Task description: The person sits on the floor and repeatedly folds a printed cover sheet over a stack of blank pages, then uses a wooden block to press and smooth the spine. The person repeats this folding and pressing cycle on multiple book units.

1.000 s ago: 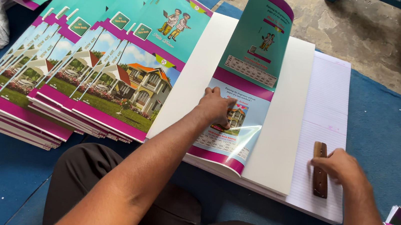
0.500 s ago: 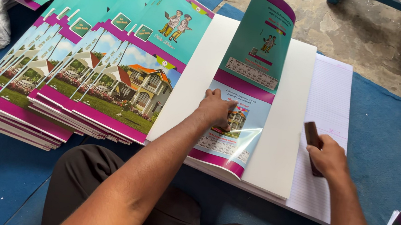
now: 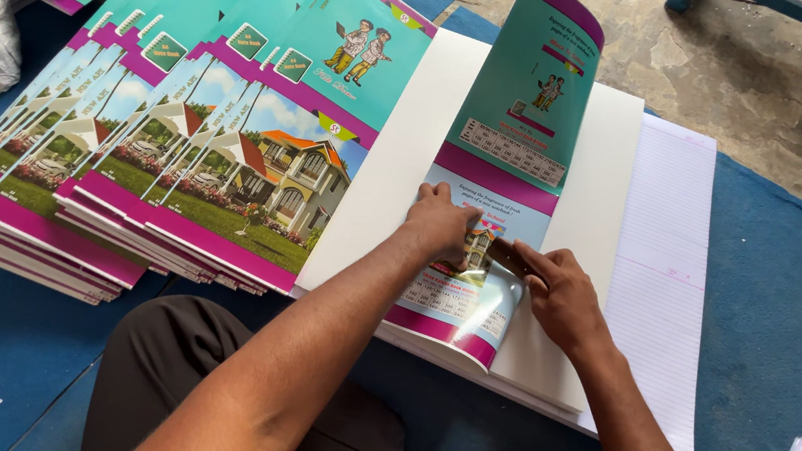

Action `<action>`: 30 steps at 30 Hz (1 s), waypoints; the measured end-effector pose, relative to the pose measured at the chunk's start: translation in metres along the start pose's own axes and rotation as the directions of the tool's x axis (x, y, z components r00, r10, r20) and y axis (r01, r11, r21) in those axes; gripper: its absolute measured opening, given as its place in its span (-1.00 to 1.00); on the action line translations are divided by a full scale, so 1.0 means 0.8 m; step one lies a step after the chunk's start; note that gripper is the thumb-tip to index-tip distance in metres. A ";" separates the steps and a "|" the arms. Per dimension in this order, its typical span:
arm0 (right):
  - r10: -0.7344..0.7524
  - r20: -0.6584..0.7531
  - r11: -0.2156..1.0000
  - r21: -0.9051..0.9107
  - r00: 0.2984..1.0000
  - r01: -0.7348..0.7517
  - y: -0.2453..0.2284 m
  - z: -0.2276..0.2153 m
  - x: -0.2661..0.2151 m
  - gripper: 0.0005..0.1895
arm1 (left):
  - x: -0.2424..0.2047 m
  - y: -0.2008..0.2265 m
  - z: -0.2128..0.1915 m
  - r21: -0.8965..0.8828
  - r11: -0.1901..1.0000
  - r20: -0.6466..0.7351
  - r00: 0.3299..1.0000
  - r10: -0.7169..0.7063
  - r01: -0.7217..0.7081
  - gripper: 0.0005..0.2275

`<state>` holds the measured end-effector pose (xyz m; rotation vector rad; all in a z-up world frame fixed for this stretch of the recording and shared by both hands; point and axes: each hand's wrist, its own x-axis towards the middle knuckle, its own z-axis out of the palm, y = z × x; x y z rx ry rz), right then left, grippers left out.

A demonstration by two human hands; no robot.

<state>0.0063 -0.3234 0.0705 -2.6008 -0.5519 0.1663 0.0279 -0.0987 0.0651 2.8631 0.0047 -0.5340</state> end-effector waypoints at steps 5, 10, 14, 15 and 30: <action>-0.014 -0.056 0.999 -0.048 0.998 0.012 0.009 0.009 0.011 -0.50 | 0.000 0.006 -0.009 -0.045 0.998 0.047 0.998 -0.039 0.041 -0.14; -0.048 -0.187 0.995 -0.100 0.981 0.029 0.030 0.018 0.048 -0.47 | -0.006 0.011 -0.018 -0.060 0.996 0.064 0.996 -0.057 0.061 -0.18; 0.032 -0.193 0.997 -0.068 0.981 -0.046 0.043 0.020 0.080 -0.51 | -0.009 0.014 -0.024 -0.076 0.995 0.094 0.994 -0.062 0.069 -0.19; 0.044 -0.194 0.996 -0.068 0.980 -0.058 0.045 0.019 0.088 -0.51 | -0.009 0.015 -0.025 -0.078 0.994 0.103 0.992 -0.067 0.075 -0.19; 0.080 -0.266 0.995 -0.033 0.961 -0.092 0.080 0.000 0.199 -0.47 | -0.008 0.012 -0.026 -0.074 0.997 0.062 0.998 -0.022 0.026 -0.18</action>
